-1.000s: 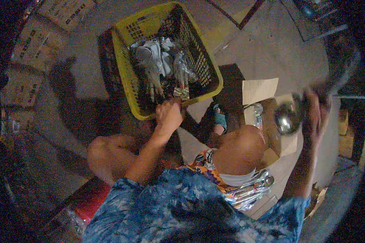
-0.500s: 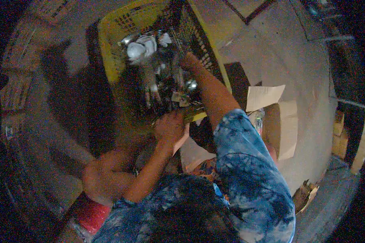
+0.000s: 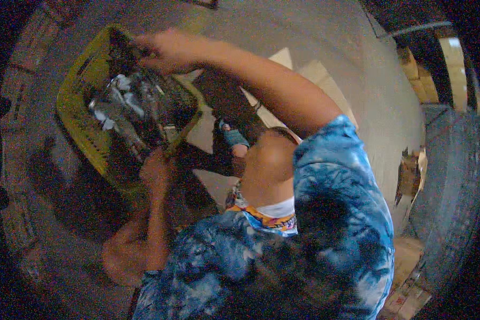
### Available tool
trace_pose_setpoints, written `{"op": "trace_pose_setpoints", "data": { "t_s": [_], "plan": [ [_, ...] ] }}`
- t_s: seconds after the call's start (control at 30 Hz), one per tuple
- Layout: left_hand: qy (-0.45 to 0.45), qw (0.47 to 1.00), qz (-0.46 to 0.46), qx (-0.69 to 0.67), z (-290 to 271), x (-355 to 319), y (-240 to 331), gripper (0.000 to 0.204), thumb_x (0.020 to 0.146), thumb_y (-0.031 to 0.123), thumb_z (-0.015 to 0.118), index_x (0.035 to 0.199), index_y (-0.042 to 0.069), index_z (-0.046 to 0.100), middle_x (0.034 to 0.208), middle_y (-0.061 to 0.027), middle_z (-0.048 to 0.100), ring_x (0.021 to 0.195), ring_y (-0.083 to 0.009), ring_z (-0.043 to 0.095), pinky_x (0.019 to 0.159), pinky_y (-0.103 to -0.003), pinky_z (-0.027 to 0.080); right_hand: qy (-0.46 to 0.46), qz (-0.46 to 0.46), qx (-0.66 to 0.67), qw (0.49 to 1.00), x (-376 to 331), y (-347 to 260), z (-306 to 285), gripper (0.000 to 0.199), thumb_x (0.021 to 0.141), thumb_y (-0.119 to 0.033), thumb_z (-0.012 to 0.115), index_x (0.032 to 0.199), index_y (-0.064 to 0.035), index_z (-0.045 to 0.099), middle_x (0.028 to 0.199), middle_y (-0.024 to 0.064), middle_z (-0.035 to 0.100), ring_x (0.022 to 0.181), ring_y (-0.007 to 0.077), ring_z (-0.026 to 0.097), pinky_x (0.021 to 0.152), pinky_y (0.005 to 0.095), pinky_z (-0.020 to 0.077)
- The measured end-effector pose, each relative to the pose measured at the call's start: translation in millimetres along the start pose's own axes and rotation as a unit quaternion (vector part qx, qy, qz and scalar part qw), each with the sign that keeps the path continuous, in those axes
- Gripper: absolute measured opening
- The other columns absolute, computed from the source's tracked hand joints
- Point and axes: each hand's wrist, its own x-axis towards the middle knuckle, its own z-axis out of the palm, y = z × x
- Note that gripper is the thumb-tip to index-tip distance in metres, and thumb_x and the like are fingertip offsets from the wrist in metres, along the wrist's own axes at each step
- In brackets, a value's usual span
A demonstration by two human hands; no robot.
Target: The person sits on the floor and sorts packaged kitchenware from a cardboard box into a yellow plastic basket. They use a red marker to label the basket and continue transferring items until the basket is full.
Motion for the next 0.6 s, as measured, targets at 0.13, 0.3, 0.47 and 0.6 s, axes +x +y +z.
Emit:
{"op": "trace_pose_setpoints", "data": {
  "t_s": [0.13, 0.3, 0.47, 0.6],
  "plan": [
    [-0.083, 0.993, -0.068, 0.057, -6, -7, 14, 0.032, 0.090, 0.039, 0.065, 0.101, 0.009, 0.068, 0.094, -0.0177, 0.072, 0.088, -0.0394, 0.070, 0.072, -0.053, 0.054, 0.191, 0.163, 0.104, 0.962, -164, 53, -51, 0.044, 0.097, -0.024, 0.062, 0.135, -0.0029, 0.055, 0.115, 0.0139, 0.069, 0.100, 0.0208, 0.066, 0.088, 0.0362, 0.0515],
    [-0.106, 0.986, -0.090, 0.091, -14, -2, 26, 0.042, 0.095, 0.047, 0.058, 0.113, 0.010, 0.067, 0.095, -0.0196, 0.072, 0.089, -0.0416, 0.069, 0.074, -0.054, 0.053, 0.189, 0.491, 0.056, 0.849, -378, 134, 39, 0.039, 0.093, -0.031, 0.062, 0.115, 0.0009, 0.067, 0.107, 0.0232, 0.070, 0.096, 0.0313, 0.069, 0.087, 0.0438, 0.0534],
    [-0.104, 0.986, -0.094, 0.089, -18, 1, 33, 0.050, 0.095, 0.053, 0.056, 0.123, 0.013, 0.066, 0.097, -0.0198, 0.072, 0.093, -0.0438, 0.068, 0.078, -0.056, 0.051, 0.001, 0.596, 0.063, 0.801, -513, 153, 174, 0.058, 0.093, -0.052, 0.055, 0.116, -0.0008, 0.067, 0.114, 0.0260, 0.069, 0.108, 0.0426, 0.066, 0.096, 0.0479, 0.0494],
    [-0.134, 0.980, -0.115, 0.097, -19, 4, 32, 0.057, 0.094, 0.055, 0.056, 0.132, 0.013, 0.062, 0.102, -0.0208, 0.072, 0.095, -0.0438, 0.067, 0.082, -0.055, 0.051, 0.056, 0.662, 0.143, 0.734, -542, 143, 215, 0.072, 0.094, -0.061, 0.048, 0.135, -0.0026, 0.057, 0.125, 0.0241, 0.065, 0.118, 0.0413, 0.061, 0.104, 0.0512, 0.0439]
  ]
}}
